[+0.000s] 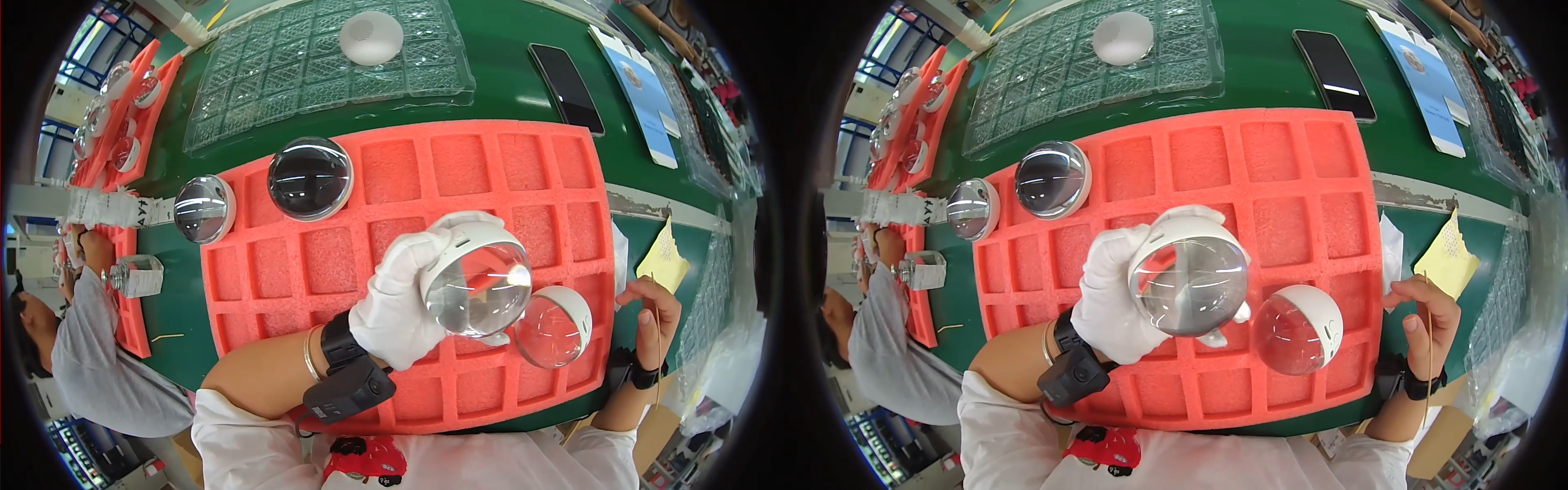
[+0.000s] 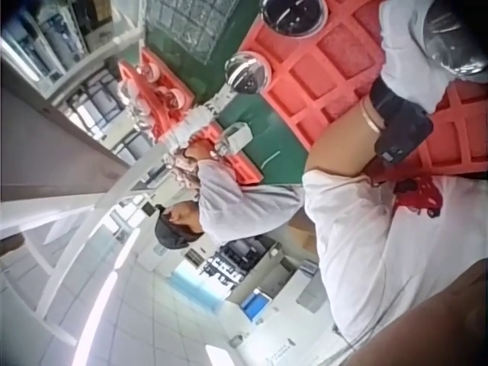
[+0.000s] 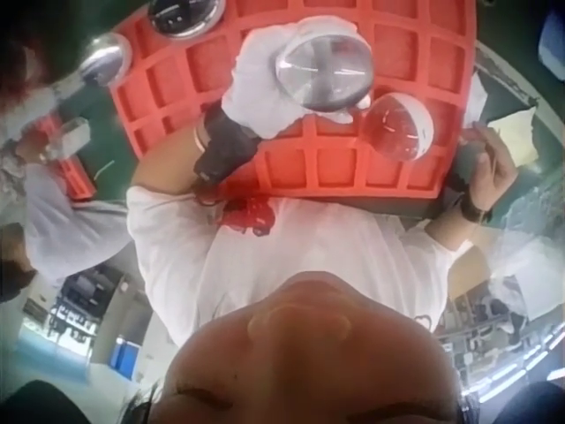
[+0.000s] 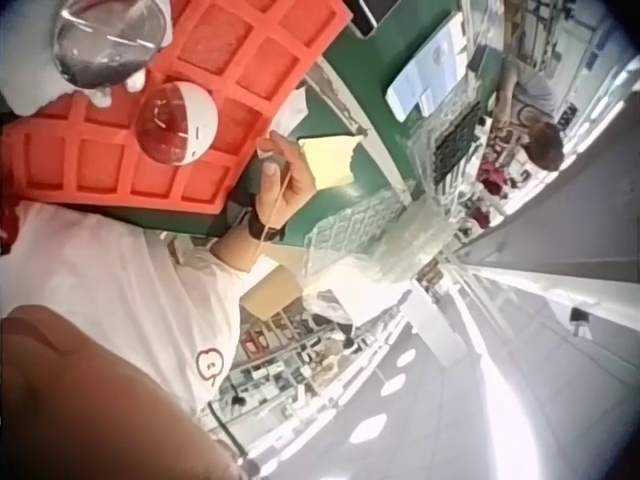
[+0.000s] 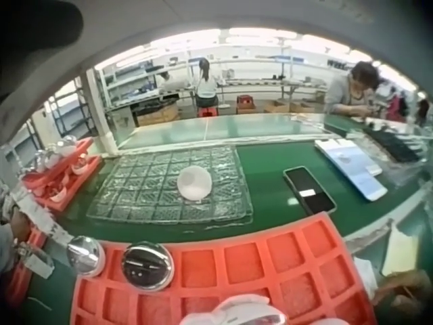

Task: The person cleans the edges of a white electronic device with a wooden stick, wipes a glass dome with a cloth, and places the dome onto the device. They then return the assembled unit to a red tray and repeat the process with another device.

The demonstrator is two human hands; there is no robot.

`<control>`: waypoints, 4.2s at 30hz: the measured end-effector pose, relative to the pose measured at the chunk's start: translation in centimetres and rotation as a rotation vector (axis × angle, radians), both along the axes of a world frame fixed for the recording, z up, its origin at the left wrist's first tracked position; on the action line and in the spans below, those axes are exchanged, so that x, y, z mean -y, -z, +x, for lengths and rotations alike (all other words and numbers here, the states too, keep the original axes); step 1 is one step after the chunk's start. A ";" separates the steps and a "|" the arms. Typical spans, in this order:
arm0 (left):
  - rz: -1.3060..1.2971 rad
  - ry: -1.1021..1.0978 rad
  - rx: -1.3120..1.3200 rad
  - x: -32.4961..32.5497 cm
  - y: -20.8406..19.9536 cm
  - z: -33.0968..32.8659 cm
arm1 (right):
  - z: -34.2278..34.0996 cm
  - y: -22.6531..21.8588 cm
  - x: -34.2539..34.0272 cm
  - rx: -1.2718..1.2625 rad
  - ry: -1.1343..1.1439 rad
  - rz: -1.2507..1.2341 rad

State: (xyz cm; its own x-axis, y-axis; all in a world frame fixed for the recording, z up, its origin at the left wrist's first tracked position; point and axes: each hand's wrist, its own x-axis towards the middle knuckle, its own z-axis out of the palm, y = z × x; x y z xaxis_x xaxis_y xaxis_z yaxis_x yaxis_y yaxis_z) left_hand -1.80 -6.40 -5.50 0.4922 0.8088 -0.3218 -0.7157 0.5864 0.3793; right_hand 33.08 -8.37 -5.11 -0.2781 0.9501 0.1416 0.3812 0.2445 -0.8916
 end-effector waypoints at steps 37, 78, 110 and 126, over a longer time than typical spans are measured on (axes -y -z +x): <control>0.424 -0.097 -0.897 1.4 -2.3 0.4 | -0.7 -1.1 -0.9 -0.067 -0.029 -0.062; -0.049 0.063 -0.037 -0.1 -0.5 -1.7 | -0.3 -0.7 -0.4 -0.145 -0.063 -0.065; 0.136 -0.074 -0.406 1.7 -1.1 0.3 | 0.2 1.8 -1.5 -0.290 0.072 -0.274; 0.017 0.113 -0.003 -1.1 0.3 -1.3 | -0.2 1.3 -1.7 -0.132 0.106 -0.094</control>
